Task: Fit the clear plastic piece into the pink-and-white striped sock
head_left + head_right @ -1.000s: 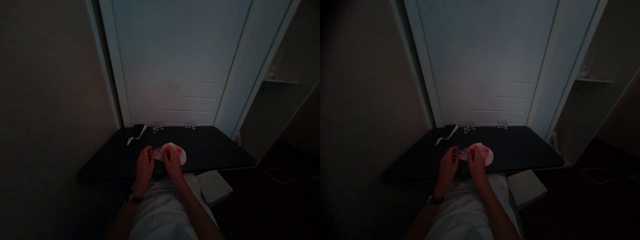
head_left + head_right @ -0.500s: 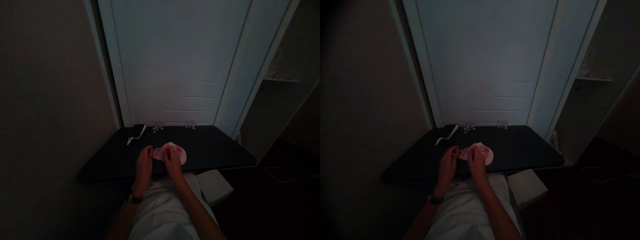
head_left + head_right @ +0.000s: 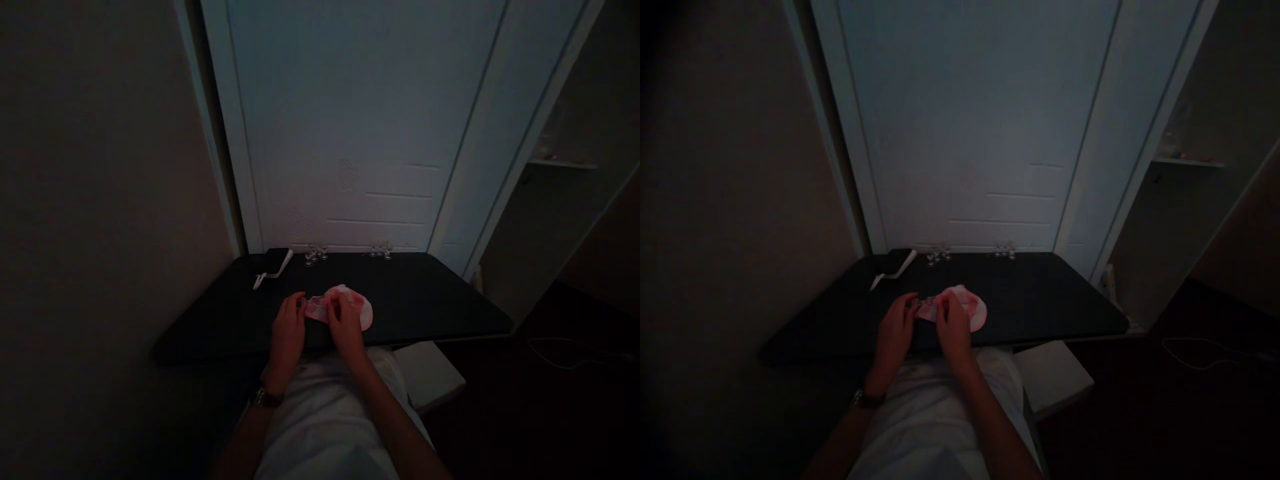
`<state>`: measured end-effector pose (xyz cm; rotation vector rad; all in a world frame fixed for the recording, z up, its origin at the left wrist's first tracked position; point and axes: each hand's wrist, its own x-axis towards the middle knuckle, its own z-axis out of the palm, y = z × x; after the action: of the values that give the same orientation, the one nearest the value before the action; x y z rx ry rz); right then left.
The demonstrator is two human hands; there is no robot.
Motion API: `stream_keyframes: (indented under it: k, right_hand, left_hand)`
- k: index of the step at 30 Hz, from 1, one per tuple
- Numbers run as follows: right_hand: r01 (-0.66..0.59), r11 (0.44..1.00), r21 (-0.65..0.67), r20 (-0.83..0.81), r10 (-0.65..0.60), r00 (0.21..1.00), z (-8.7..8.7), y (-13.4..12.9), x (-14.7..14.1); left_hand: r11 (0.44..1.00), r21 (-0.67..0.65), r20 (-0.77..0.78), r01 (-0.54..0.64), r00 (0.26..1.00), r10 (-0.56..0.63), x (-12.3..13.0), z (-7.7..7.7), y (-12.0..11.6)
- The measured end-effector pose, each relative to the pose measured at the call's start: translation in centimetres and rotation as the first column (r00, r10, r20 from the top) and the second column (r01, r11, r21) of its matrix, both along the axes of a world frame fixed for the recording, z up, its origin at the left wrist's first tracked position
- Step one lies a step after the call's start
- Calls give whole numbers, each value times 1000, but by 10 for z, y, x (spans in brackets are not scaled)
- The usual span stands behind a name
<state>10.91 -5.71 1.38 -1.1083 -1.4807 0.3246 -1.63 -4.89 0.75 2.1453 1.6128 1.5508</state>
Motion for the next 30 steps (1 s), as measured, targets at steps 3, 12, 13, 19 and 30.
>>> stream_keyframes:
  k: [3,12,13,19,30]
  right_hand:
    - [3,1000,-17,5,-3,1000,-1,1,0]
    - [-16,1000,-15,-5,16,1000,1,-2,0]
    - [-13,1000,-11,-7,13,1000,1,-2,0]
    - [7,1000,-8,14,-7,1000,1,-2,-1]
    - [2,1000,1,9,-2,1000,0,-1,-1]
  left_hand:
    - [1000,-5,10,1,1000,-1,0,1,-1]
    - [1000,-14,16,12,1000,-11,0,0,-2]
    - [1000,-16,14,11,1000,-11,0,0,-2]
    - [1000,-26,13,5,1000,-5,0,1,-1]
    - [999,-35,23,7,1000,-6,0,-1,0]
